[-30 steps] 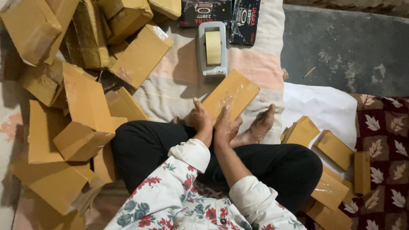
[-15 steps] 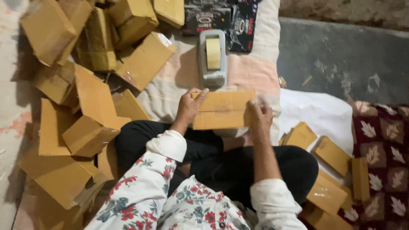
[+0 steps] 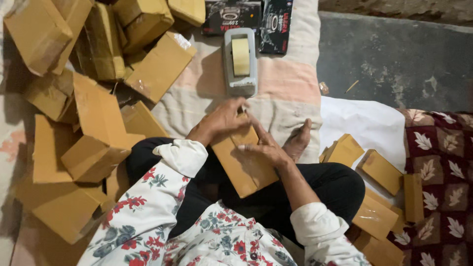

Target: The person sits on the floor and packs smart watches into small cardboard boxes. They open a watch box, place it inside a shipping box, close the flaps, and seal the box with packing tape using a tape dispenser. The process is repeated for multiple watches.

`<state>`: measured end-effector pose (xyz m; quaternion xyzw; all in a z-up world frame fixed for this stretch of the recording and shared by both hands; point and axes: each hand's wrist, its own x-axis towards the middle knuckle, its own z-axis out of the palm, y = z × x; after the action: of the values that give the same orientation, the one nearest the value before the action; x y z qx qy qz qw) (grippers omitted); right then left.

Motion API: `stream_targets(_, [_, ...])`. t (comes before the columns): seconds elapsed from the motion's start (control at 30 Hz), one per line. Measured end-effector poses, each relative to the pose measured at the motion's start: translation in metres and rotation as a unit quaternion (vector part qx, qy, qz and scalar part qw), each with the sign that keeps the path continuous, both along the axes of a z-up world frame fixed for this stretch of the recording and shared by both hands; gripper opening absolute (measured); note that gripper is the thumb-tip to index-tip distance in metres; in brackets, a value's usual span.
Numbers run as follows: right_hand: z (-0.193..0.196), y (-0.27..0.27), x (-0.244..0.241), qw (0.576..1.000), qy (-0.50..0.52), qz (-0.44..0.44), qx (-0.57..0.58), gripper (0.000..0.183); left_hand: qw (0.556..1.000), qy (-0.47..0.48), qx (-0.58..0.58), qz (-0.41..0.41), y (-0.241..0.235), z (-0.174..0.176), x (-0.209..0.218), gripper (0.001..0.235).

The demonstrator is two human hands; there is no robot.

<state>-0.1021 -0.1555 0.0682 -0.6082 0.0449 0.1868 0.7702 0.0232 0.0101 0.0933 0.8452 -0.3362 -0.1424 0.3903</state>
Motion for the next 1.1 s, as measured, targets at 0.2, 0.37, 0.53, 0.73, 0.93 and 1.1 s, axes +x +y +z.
stream_targets(0.2, [-0.011,0.028,-0.006,0.955,-0.066,-0.254,0.137,0.087,0.94,-0.028,-0.09,0.329,0.008,0.005,-0.041,0.085])
stream_targets(0.37, [-0.015,0.02,0.002,0.965,-0.156,-0.209,-0.021,0.074,0.947,0.102,-0.111,0.282,0.009,-0.019,-0.067,0.083])
stream_targets(0.53, [-0.001,-0.006,0.005,0.97,-0.132,-0.169,-0.113,0.026,0.959,0.162,-0.07,0.221,0.013,-0.03,-0.069,0.081])
stream_targets(0.73, [0.033,-0.014,0.006,0.915,-0.116,-0.238,-0.304,0.032,0.949,0.199,-0.193,0.152,0.014,-0.029,-0.091,0.111])
stream_targets(0.93, [0.041,-0.006,-0.022,0.973,-0.085,-0.212,-0.03,0.07,0.876,0.27,-0.312,0.25,-0.004,-0.014,-0.094,0.089])
stream_targets(1.1, [0.028,-0.048,-0.095,0.939,-0.042,-0.32,-0.116,0.054,0.894,0.258,-0.339,0.139,-0.048,-0.006,-0.103,0.082])
